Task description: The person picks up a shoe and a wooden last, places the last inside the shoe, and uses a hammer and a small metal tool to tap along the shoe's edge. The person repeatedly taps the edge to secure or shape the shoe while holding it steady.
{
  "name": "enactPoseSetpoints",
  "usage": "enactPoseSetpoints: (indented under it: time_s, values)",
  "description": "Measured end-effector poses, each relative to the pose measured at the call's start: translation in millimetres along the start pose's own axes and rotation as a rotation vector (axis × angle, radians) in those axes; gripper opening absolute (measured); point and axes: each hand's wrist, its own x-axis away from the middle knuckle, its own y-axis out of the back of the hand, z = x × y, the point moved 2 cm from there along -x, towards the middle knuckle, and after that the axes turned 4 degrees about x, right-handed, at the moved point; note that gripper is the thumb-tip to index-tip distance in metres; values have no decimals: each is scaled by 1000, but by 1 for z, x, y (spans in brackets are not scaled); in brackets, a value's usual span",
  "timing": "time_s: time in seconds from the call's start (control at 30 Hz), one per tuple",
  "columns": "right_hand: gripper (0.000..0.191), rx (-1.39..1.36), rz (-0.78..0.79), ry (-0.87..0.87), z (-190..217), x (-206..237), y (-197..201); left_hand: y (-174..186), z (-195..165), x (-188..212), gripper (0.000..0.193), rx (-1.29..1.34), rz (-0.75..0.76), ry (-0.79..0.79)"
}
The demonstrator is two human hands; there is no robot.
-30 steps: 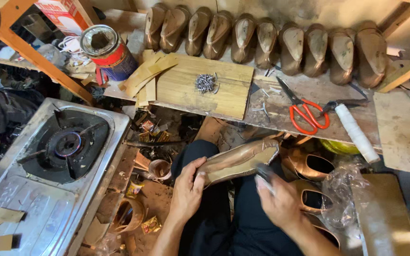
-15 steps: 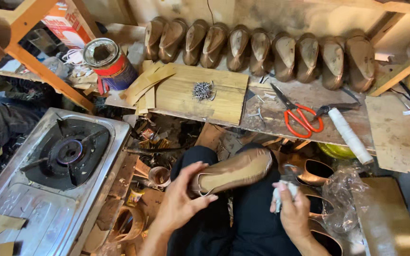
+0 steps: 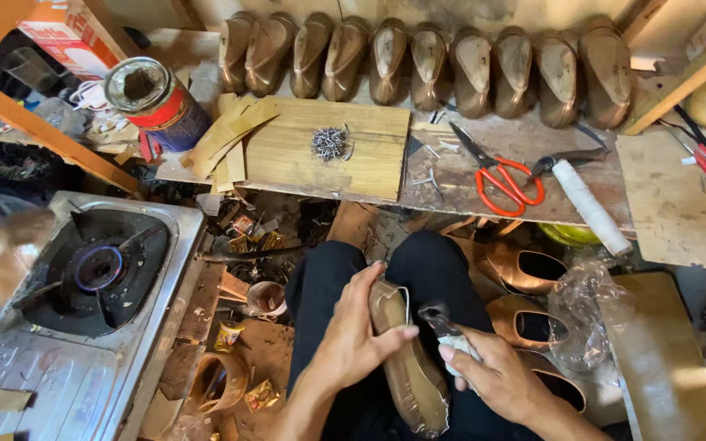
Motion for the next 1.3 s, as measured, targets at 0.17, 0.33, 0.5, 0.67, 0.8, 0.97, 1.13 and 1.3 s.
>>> enactPoseSetpoints:
  time_s: [0.17, 0.33, 0.5, 0.67, 0.8, 0.97, 1.13, 1.3]
  values:
    - [31, 382, 12, 74, 52, 8, 23, -17, -27, -12, 87, -8, 19, -51]
    - [64, 948, -61, 456, 103, 12, 45, -34, -46, -23, 85, -155, 26, -81]
    - [69, 1408, 152, 388, 123, 14, 60, -49, -55, -30, 87, -262, 100, -64]
    - [74, 1393, 86, 477, 120, 14, 58, -46, -51, -31, 88, -248, 100, -38]
    - [72, 1198, 25, 472, 109, 11, 57, -39, -47, -26, 86, -200, 50, -119]
    - [72, 976, 128, 223, 104, 10, 69, -45, -49, -20, 84, -176, -40, -218]
    - [68, 1107, 203, 205, 119, 7, 74, -56, -50, -24, 83, -273, 12, -155]
    - [64, 1372, 282, 299, 131, 4, 65, -60, -49, -26, 84, -343, 74, -113]
